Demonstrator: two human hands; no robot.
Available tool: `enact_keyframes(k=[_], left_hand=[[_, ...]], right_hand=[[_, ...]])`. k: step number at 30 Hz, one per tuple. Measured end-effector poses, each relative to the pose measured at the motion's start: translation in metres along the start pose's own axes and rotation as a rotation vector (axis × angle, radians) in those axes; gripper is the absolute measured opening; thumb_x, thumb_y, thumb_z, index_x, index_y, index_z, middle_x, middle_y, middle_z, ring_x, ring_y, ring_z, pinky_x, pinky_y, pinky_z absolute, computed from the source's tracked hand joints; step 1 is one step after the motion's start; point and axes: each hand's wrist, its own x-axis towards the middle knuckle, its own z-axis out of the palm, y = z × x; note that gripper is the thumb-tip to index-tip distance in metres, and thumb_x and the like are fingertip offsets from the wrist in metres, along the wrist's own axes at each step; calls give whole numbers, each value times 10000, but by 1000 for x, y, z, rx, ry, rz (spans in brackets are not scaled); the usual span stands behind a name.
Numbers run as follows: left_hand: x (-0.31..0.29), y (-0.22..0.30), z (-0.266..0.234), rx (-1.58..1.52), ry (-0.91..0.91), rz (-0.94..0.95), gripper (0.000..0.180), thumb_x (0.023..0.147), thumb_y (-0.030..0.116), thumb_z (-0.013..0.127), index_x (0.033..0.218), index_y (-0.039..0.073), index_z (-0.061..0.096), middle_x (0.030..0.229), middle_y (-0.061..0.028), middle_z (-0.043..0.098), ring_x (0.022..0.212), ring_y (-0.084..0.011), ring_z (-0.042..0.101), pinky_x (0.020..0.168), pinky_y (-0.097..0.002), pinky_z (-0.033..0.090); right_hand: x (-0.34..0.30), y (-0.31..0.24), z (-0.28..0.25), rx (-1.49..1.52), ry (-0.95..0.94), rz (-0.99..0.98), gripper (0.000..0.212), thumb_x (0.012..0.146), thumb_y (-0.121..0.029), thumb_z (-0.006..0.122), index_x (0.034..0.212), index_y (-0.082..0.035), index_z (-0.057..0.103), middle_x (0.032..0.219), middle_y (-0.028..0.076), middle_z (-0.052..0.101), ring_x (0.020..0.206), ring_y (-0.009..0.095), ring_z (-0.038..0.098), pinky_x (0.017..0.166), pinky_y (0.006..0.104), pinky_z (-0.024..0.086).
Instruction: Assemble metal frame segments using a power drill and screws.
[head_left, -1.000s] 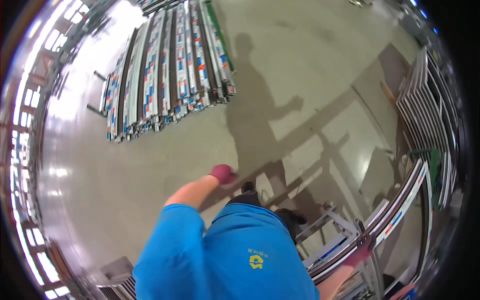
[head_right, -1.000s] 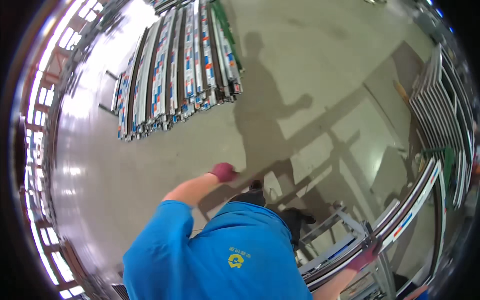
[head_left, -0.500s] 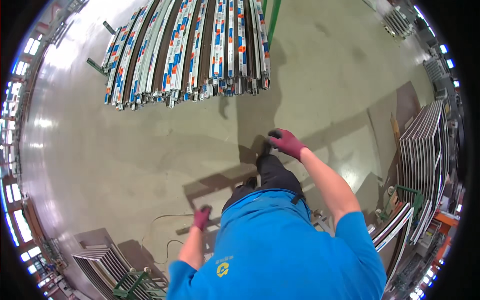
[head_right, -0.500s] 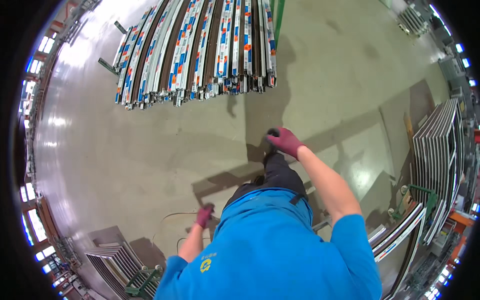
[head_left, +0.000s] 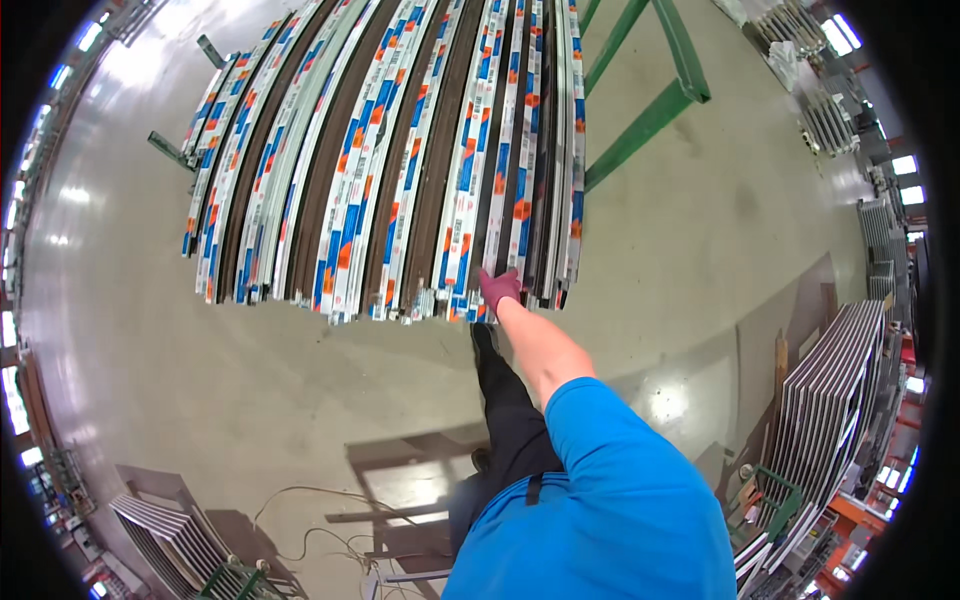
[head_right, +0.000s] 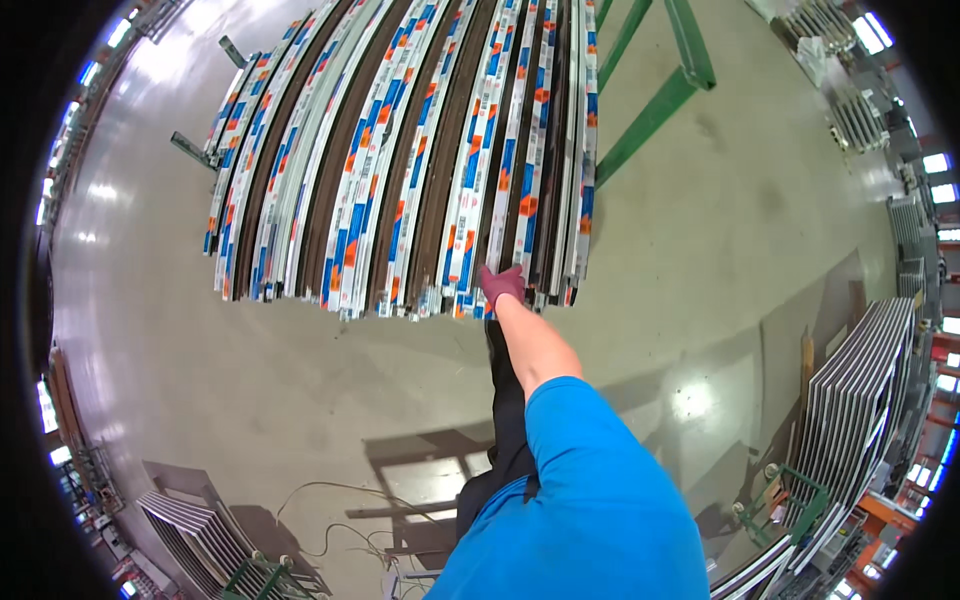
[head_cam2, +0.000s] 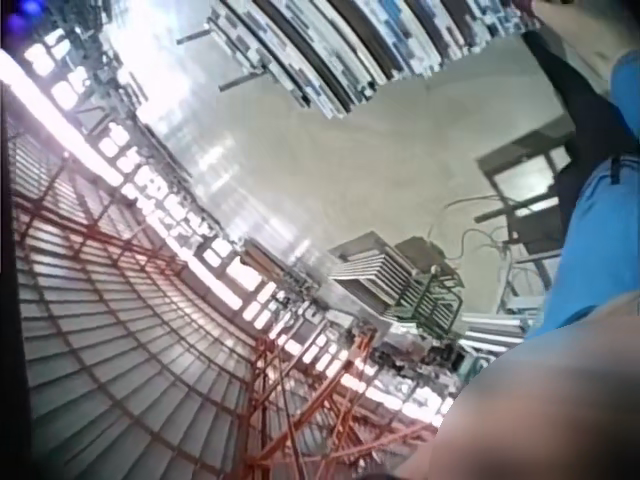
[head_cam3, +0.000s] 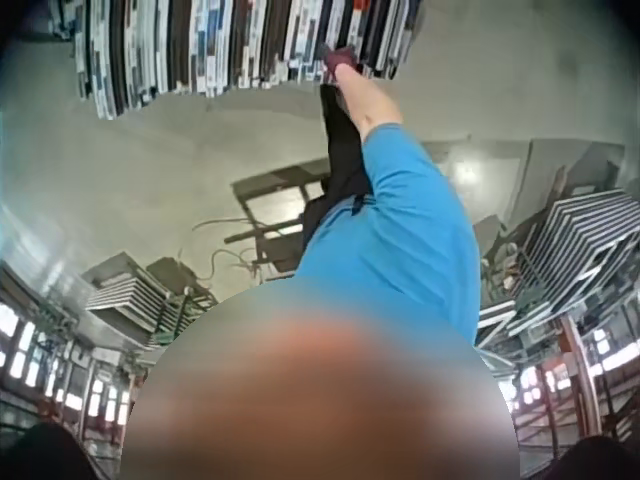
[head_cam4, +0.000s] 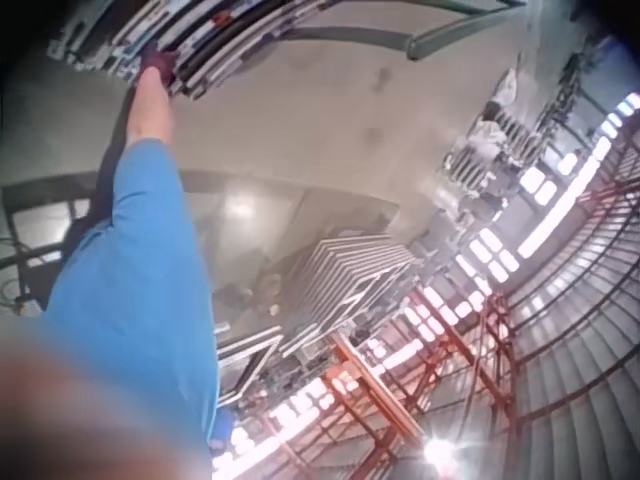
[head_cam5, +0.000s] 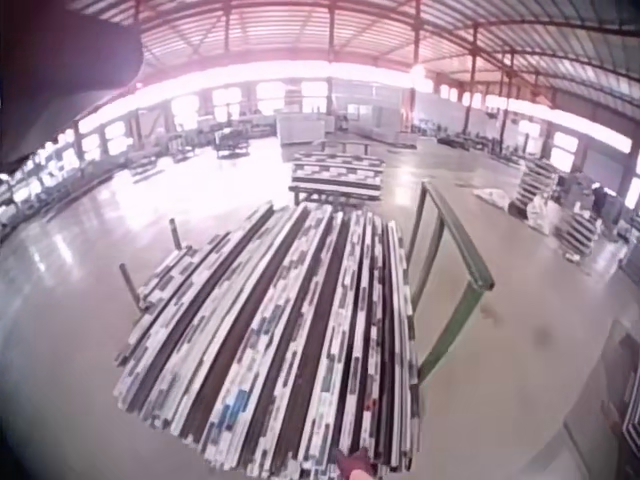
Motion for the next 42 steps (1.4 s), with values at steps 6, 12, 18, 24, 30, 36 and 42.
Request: enact_keyframes(k=[6,12,18,24,30,36,42], left_hand=[[3,43,-8,-152,49,-86,403,988,350,590,1259,75,702,1183,-172,729,976,-328,724,850,-435,571],[3,53,6,-326,115,-48,401,991,331,583,1297,95,687,1244,-180,712,999,-362,724,883,-442,573],[11,91,5,-943,246,-318,386,991,285,653,1225,-16,716,1071,-117,757,917,-212,695,866,-352,550],[44,215,-74,-776,339,250,547,1019,250,647,1449,-69,538,1407,-228,631,1324,-292,597,1119,-371,455],[-41,338,-171,-804,744,718,786,917,203,789,1574,15,400,1519,-186,533,1417,-296,506,1158,-419,411],[-89,332,-169,-1105,1012,654,801,790,193,913,1456,-14,519,1325,-146,654,1205,-211,628,1010,-349,522],[-99,268,-116,-1277,1193,443,493,864,101,844,1303,-33,665,1122,-90,734,1003,-152,686,895,-322,570]], right_hand=[[8,-5,-4,-15,107,15,1074,753,-475,848,1508,74,317,1457,344,524,1341,451,558,1120,492,470],[39,70,-124,92,250,-104,760,724,-416,889,1207,88,589,989,231,754,847,348,758,782,461,610],[-114,-41,-218,1145,-1281,-385,563,830,-361,723,1289,-51,619,1115,170,707,1042,341,713,1022,605,544],[-303,-166,-253,1230,-1298,-331,545,840,-481,701,1228,-98,694,1162,159,684,1183,439,623,1143,666,387],[-468,-129,-227,700,-1435,-260,595,894,-650,661,1280,-199,701,1033,81,732,1059,334,709,973,534,530],[-547,-41,-151,520,-1588,-296,637,988,-618,609,1351,-95,622,1234,99,710,1143,258,681,1024,488,535],[-494,26,-150,-29,-1523,-314,604,1009,-686,521,1178,-124,664,1097,119,720,1034,308,694,877,483,571]])
